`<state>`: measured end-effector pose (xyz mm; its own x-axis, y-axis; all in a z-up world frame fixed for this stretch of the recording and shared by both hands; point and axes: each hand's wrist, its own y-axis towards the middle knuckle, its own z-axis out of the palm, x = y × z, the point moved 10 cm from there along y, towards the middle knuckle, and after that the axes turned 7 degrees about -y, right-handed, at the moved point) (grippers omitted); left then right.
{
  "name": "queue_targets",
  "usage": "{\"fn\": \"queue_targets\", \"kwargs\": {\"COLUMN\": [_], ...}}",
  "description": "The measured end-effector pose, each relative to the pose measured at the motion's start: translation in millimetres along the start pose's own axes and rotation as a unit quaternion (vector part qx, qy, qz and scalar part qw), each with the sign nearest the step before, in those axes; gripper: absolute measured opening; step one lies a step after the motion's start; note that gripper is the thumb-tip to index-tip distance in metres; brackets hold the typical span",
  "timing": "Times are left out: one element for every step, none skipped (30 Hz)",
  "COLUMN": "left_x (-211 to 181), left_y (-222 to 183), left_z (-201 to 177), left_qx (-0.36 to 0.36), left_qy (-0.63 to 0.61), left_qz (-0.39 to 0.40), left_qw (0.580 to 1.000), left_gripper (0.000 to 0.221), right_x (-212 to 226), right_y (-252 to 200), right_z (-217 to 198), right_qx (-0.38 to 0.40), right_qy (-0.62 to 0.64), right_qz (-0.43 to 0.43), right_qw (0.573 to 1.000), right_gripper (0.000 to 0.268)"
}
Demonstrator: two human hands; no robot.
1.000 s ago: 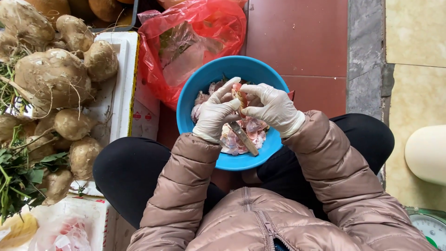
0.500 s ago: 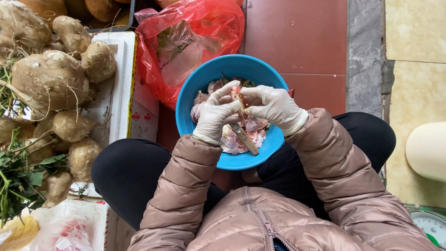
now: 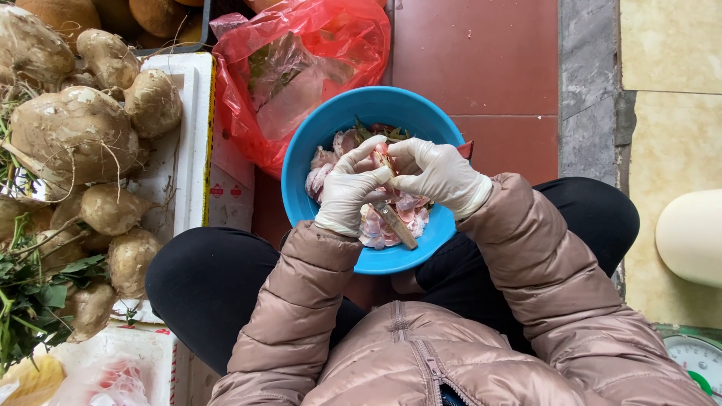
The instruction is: A person sitting on the floor uses a knife to trim and peel pieces of meat into a blue bowl.
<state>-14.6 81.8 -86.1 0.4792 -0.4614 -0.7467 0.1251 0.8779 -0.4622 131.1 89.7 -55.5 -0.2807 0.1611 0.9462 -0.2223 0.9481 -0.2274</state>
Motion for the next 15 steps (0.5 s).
{"fn": "queue_targets", "kwargs": {"left_x": [-1.4,-3.1,-4.6,-5.2,-5.3,-5.3,-4.8,-4.3,-3.8,-1.6,0.6,2.7,4.0,5.4,6.5], "left_y": [0.0,-0.1,0.1,-0.2,-0.7,-1.2,-1.5,-1.7,-1.4,0.2,1.8,3.4,4.1,4.8,5.5], "left_z": [-0.8,-1.1,-1.0,-0.5,-0.1,0.2,0.2,0.2,0.7,-0.9,-2.4,-4.0,-4.2,-4.9,-5.6], "left_qx": [0.0,0.002,0.005,0.005,0.004,0.003,0.003,0.002,0.002,0.003,0.001,0.0,0.0,-0.001,-0.002], "left_qy": [0.0,-0.003,-0.006,-0.007,-0.007,-0.007,-0.007,-0.006,-0.005,-0.004,-0.006,-0.008,-0.007,-0.006,-0.005], "left_qz": [0.0,0.001,0.002,0.002,0.001,0.0,-0.001,-0.001,0.0,-0.001,-0.002,-0.004,-0.004,-0.005,-0.006], "left_qw": [1.0,1.0,1.0,1.0,1.0,1.0,1.0,1.0,1.0,1.0,1.0,1.0,1.0,1.0,1.0], "left_gripper": [0.058,0.057,0.055,0.055,0.055,0.055,0.055,0.056,0.056,0.056,0.056,0.056,0.056,0.056,0.056], "right_x": [4.8,9.3,13.8,16.7,18.8,20.7,18.2,16.1,13.8,11.7,10.5,9.3,7.3,5.4,3.7], "right_y": [-1.9,-3.7,-5.4,-5.6,-6.1,-6.7,-6.6,-6.5,-6.2,-4.8,-3.5,-2.2,-1.7,-1.3,-0.7], "right_z": [-0.5,-1.2,-2.5,-2.2,-1.6,-1.1,-0.5,-1.7,-3.4,-3.3,-2.9,-2.4,-1.5,-1.0,-0.6], "right_qx": [0.0,-0.002,-0.004,-0.003,-0.002,-0.001,-0.002,-0.009,-0.018,-0.019,-0.016,-0.013,-0.014,-0.017,-0.021], "right_qy": [0.0,0.015,0.028,0.028,0.025,0.022,0.023,0.021,0.019,0.019,0.0,-0.019,-0.018,-0.014,-0.01], "right_qz": [0.0,0.003,0.005,0.005,0.008,0.011,0.011,0.009,0.006,0.007,0.004,0.001,0.002,0.001,0.001], "right_qw": [1.0,1.0,1.0,1.0,1.0,1.0,1.0,1.0,1.0,1.0,1.0,1.0,1.0,1.0,1.0], "right_gripper": [0.064,0.064,0.063,0.063,0.064,0.064,0.064,0.062,0.06,0.06,0.058,0.055,0.055,0.056,0.056]}}
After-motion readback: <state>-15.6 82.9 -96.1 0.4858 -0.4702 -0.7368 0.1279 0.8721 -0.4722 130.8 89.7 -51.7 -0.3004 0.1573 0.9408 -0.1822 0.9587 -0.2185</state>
